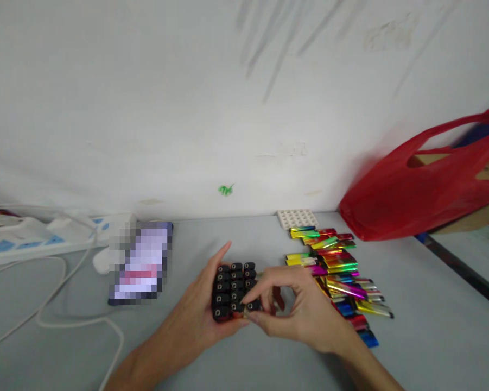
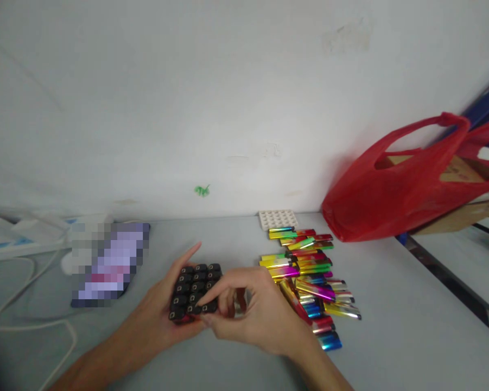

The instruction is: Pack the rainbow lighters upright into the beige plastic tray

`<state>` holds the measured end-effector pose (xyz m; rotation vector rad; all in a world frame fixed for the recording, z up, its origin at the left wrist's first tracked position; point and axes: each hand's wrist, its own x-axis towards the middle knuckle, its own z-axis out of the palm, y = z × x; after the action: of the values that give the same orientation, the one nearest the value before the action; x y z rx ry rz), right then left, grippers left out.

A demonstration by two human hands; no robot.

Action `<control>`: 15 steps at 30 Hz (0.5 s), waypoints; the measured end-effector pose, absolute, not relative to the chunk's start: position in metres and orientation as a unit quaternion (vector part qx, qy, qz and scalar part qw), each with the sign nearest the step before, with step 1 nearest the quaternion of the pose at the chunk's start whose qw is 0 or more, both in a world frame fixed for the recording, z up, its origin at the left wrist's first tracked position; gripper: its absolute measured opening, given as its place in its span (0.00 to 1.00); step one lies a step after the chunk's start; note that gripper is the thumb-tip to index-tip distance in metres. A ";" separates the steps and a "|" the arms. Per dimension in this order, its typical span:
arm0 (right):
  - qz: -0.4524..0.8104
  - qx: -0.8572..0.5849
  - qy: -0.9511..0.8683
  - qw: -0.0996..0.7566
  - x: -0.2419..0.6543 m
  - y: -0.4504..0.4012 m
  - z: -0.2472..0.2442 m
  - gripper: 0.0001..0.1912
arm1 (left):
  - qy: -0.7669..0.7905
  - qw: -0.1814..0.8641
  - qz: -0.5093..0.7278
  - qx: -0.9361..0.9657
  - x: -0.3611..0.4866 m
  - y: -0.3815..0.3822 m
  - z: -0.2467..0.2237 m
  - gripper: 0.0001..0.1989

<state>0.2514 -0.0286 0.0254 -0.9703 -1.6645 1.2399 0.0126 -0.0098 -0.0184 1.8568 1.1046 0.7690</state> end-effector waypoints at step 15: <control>0.480 -0.370 -0.676 0.418 0.251 -0.028 0.024 0.08 | 0.436 0.402 0.314 0.741 0.011 -0.010 -0.025 0.60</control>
<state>0.2514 -0.0283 0.0238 -0.9291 -1.6965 1.2049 0.0114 -0.0098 -0.0249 1.8733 1.1023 0.7949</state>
